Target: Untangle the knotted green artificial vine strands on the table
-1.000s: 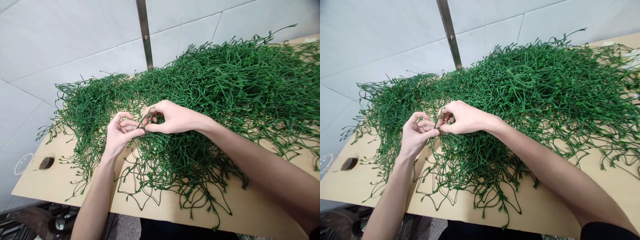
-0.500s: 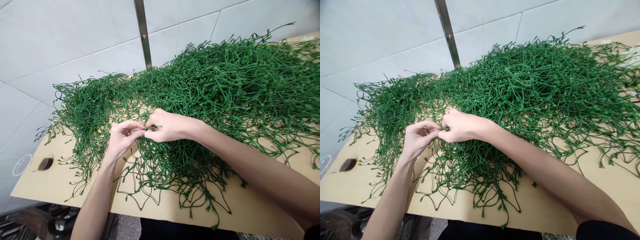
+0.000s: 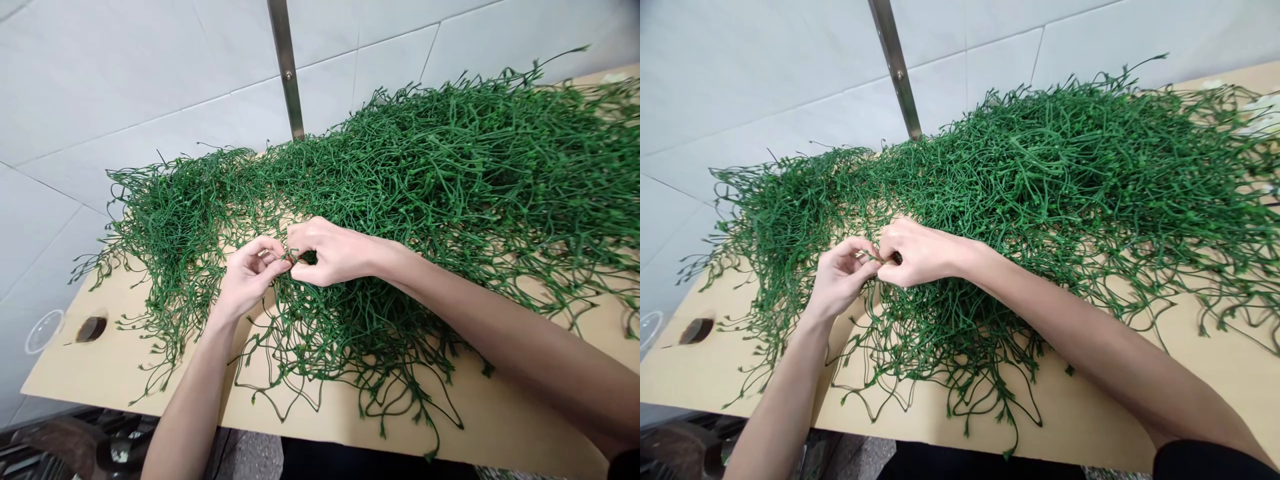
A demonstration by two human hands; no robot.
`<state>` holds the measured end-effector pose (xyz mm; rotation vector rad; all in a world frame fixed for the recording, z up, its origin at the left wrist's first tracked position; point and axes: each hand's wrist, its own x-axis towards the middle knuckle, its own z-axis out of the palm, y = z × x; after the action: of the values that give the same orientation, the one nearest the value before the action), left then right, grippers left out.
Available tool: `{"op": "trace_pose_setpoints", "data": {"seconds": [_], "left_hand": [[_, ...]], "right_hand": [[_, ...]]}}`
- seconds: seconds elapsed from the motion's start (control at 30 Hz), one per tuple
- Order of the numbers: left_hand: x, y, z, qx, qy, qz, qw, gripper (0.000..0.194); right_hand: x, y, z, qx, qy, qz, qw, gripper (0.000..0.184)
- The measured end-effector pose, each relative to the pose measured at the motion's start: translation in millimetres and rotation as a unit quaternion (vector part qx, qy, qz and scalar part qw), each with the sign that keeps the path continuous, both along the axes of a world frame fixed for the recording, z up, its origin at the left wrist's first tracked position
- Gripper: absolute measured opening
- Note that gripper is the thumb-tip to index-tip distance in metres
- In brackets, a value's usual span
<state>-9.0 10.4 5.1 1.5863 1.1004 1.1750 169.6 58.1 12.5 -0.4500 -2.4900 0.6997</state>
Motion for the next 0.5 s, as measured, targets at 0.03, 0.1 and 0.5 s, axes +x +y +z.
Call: {"op": "trace_pose_setpoints", "data": {"seconds": [0.03,0.1,0.5], "left_hand": [[-0.2,-0.2,0.3,-0.007,0.008,0.001,1.000,0.025],[-0.6,-1.0,0.9,-0.011,0.018,0.006,1.000,0.025],[-0.5,-7.2,-5.9,0.062,0.155,0.013,0.986,0.011]], "right_hand": [[0.0,0.0,0.2,0.002,-0.007,0.000,1.000,0.023],[-0.3,-0.2,0.5,0.009,-0.025,-0.009,1.000,0.022],[-1.4,-4.3,9.3,0.011,-0.075,-0.061,0.995,0.025]]}}
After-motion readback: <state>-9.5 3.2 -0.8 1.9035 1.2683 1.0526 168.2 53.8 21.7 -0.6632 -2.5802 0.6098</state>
